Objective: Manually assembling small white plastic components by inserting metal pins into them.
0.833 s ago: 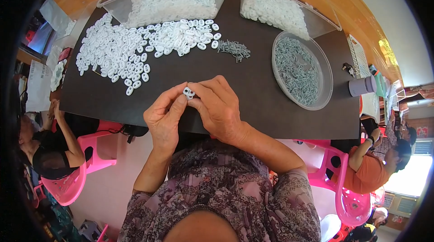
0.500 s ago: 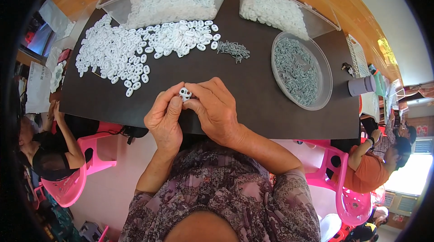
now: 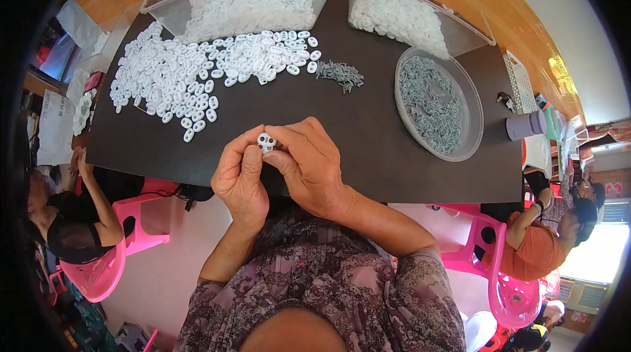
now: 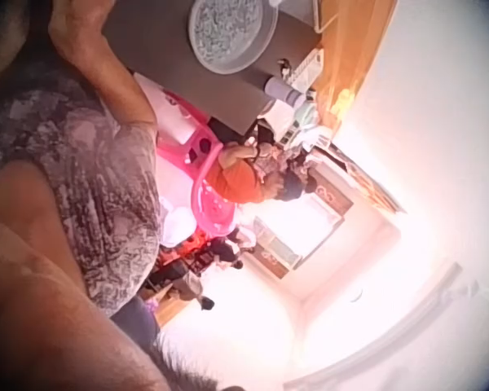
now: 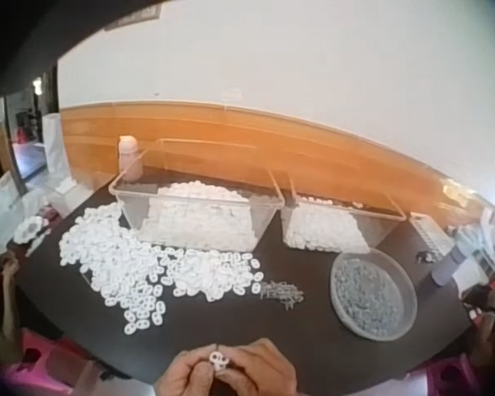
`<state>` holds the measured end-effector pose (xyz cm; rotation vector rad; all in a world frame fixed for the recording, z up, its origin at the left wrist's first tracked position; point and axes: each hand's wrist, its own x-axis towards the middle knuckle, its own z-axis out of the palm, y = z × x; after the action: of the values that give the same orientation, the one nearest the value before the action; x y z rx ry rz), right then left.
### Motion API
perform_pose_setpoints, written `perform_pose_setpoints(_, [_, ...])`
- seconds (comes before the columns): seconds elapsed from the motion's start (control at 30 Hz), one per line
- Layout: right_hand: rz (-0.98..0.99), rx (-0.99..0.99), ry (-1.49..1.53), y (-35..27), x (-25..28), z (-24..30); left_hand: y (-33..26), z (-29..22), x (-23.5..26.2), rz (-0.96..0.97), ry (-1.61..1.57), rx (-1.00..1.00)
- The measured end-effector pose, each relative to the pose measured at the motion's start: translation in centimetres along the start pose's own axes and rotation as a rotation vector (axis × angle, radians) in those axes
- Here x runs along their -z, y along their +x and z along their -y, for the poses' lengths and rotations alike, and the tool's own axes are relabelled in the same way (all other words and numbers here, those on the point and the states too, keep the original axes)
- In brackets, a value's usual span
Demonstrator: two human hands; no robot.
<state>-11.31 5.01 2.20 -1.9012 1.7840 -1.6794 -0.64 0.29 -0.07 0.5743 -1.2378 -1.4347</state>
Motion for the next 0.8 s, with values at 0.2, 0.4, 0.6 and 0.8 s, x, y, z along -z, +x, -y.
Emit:
perform_pose_setpoints(0.2, [0.047, -0.041, 0.002, 0.1, 0.35, 0.39, 0.11, -0.31, 0.64, 0.047, 0.041, -0.003])
perform_pose_setpoints(0.4, [0.011, -0.165, 0.128, -0.19, 0.06, 0.41, 0.03, -0.58, 0.76, 0.03, -0.034, 0.088])
perform_pose_setpoints(0.6, [0.088, -0.136, 0.083, -0.04, 0.34, 0.63, -0.04, -0.17, 0.91, 0.025, 0.089, -0.034])
perform_pose_setpoints(0.8, [0.018, -0.007, -0.007, -0.13, -0.22, 0.29, -0.53, 0.22, 0.39, -0.029, -0.029, -0.012])
